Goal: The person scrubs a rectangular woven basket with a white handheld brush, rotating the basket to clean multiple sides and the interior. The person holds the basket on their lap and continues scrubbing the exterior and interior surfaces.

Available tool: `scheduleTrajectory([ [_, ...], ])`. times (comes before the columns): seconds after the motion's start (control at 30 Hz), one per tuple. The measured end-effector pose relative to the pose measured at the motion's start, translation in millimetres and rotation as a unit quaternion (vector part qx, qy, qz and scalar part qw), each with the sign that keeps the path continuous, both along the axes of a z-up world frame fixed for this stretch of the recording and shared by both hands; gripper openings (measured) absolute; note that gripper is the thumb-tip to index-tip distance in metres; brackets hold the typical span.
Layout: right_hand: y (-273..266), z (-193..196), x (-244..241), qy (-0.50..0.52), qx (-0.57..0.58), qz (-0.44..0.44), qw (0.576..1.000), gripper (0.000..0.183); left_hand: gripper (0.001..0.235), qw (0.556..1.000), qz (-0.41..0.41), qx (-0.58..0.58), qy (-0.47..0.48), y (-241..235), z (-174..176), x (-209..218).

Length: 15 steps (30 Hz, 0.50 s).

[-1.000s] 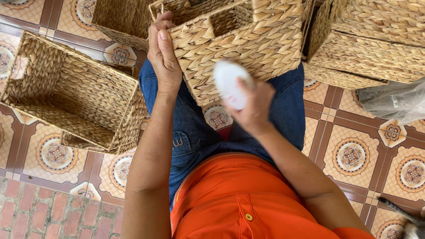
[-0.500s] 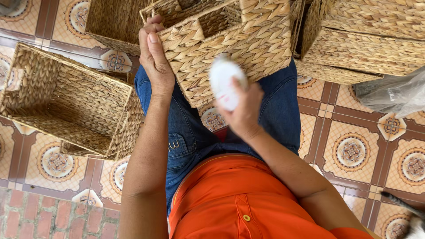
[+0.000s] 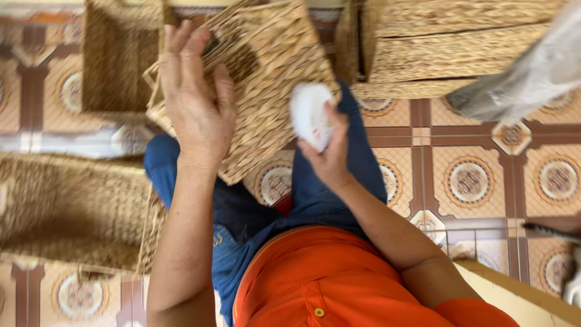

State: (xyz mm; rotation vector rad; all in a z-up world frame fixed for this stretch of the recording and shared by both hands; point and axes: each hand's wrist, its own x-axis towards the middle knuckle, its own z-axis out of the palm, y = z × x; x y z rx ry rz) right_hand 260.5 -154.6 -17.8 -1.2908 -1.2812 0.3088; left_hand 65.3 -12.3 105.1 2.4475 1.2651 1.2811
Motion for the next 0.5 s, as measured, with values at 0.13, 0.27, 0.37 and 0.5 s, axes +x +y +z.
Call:
scheduleTrajectory([
  [0.13,-1.7,-7.5,0.6,0.002,-0.003,0.018,1.000,0.078,0.038,0.993,-0.028,0.046,0.100,27.2,-0.1,67.2],
  [0.27,0.0,-9.8,3.1,0.104,-0.008,0.041,0.994,0.078,0.020,0.987,0.013,0.064,0.148,51.9,-13.0,85.4],
  [0.37,2.2,-8.1,10.0,0.120,-0.003,0.033,0.992,0.079,0.021,0.987,0.024,0.070,0.144,57.2,-23.8,68.2],
  [0.5,0.7,-7.5,15.8,0.119,-0.013,0.037,0.992,0.080,0.019,0.989,0.062,0.069,0.118,65.3,-24.0,22.7],
])
